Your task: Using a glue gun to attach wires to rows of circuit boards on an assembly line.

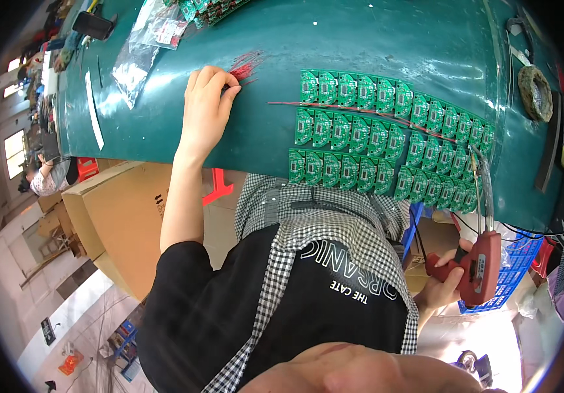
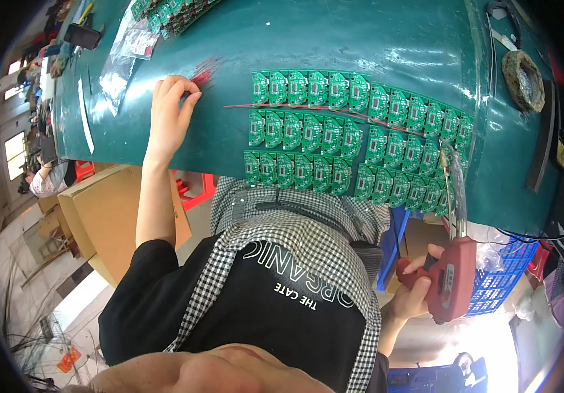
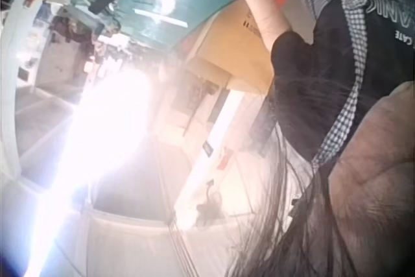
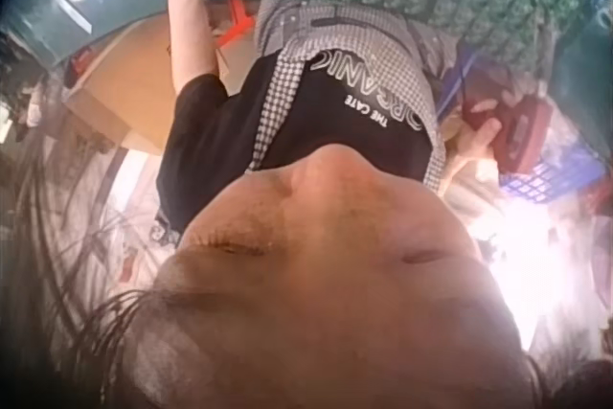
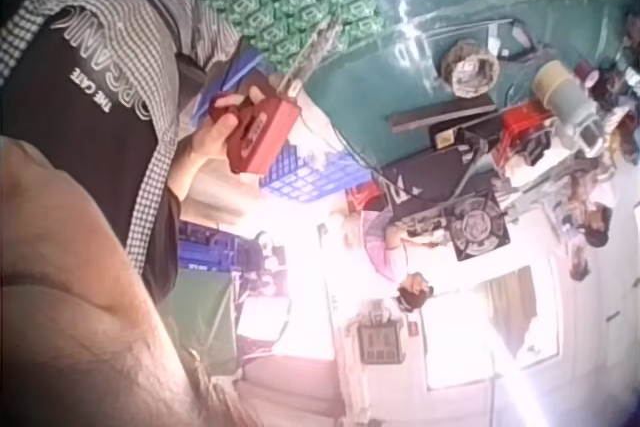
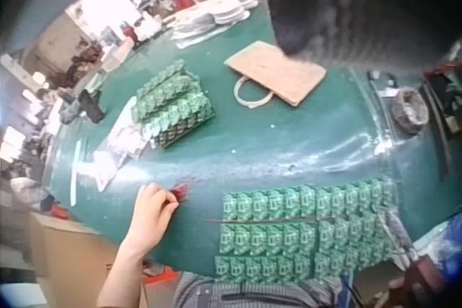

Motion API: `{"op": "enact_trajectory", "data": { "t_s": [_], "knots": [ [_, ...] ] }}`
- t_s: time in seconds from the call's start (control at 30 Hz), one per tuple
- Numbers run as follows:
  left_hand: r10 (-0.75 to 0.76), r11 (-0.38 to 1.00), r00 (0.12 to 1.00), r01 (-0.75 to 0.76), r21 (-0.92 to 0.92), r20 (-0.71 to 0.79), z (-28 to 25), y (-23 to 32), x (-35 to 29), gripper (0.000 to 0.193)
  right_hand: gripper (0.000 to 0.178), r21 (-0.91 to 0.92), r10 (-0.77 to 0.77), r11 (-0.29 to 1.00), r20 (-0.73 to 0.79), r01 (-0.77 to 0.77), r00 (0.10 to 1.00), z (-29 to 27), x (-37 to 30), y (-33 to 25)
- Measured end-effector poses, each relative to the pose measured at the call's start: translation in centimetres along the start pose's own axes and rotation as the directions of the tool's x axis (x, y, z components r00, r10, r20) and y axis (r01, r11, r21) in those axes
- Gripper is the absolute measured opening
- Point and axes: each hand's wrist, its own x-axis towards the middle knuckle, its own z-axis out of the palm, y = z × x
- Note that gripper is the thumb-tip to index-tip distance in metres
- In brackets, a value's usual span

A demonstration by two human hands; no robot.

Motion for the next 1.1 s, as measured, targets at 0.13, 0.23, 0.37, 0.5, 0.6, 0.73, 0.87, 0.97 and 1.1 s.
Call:
{"op": "enact_trajectory", "data": {
  "t_s": [0.13,0.23,0.37,0.5,0.6,0.73,0.87,0.97,1.1],
  "knots": [
    [-0.142,0.974,0.99,0.135,-0.183,-0.025,-0.7,1.0,0.1,0.005,0.047,0.034,-0.022,0.999,0.04,0.021,0.999,-0.3,0.1,0.1],
    [-0.105,0.942,0.993,0.08,-0.325,-0.06,0.0,2.8,1.2,0.007,0.048,0.036,-0.038,0.999,0.039,0.037,0.998,-0.7,0.1,0.1],
    [0.11,0.944,0.993,-0.115,-0.31,-0.031,0.9,7.5,3.8,0.013,0.051,0.122,0.069,0.991,-0.036,-0.064,0.997,-1.2,-0.5,0.5],
    [0.64,0.731,0.749,-0.662,-0.164,-0.172,3.7,13.6,5.9,0.018,0.052,0.173,0.015,0.985,0.057,-0.025,0.998,-0.9,0.1,0.5],
    [0.838,0.501,0.51,-0.86,-0.098,-0.197,6.2,17.3,6.6,0.02,0.056,0.17,0.046,0.984,0.019,-0.048,0.999,-1.0,0.1,0.4],
    [0.894,0.373,0.388,-0.921,-0.107,-0.223,8.6,20.0,7.1,0.016,0.057,0.14,0.068,0.988,0.021,-0.07,0.997,-1.9,0.2,0.2],
    [0.902,0.403,0.416,-0.908,-0.116,-0.121,10.0,20.3,6.5,0.029,0.058,0.118,0.089,0.989,0.015,-0.09,0.996,-2.0,0.3,0.6],
    [0.895,0.416,0.43,-0.901,-0.125,-0.118,10.3,20.4,6.6,0.029,0.059,0.114,0.11,0.987,0.032,-0.113,0.993,-2.1,0.3,0.8],
    [0.891,0.428,0.441,-0.895,-0.125,-0.106,10.5,20.1,6.6,0.03,0.063,0.187,0.115,0.972,0.137,-0.14,0.984,-2.8,0.3,1.3]
  ]
}}
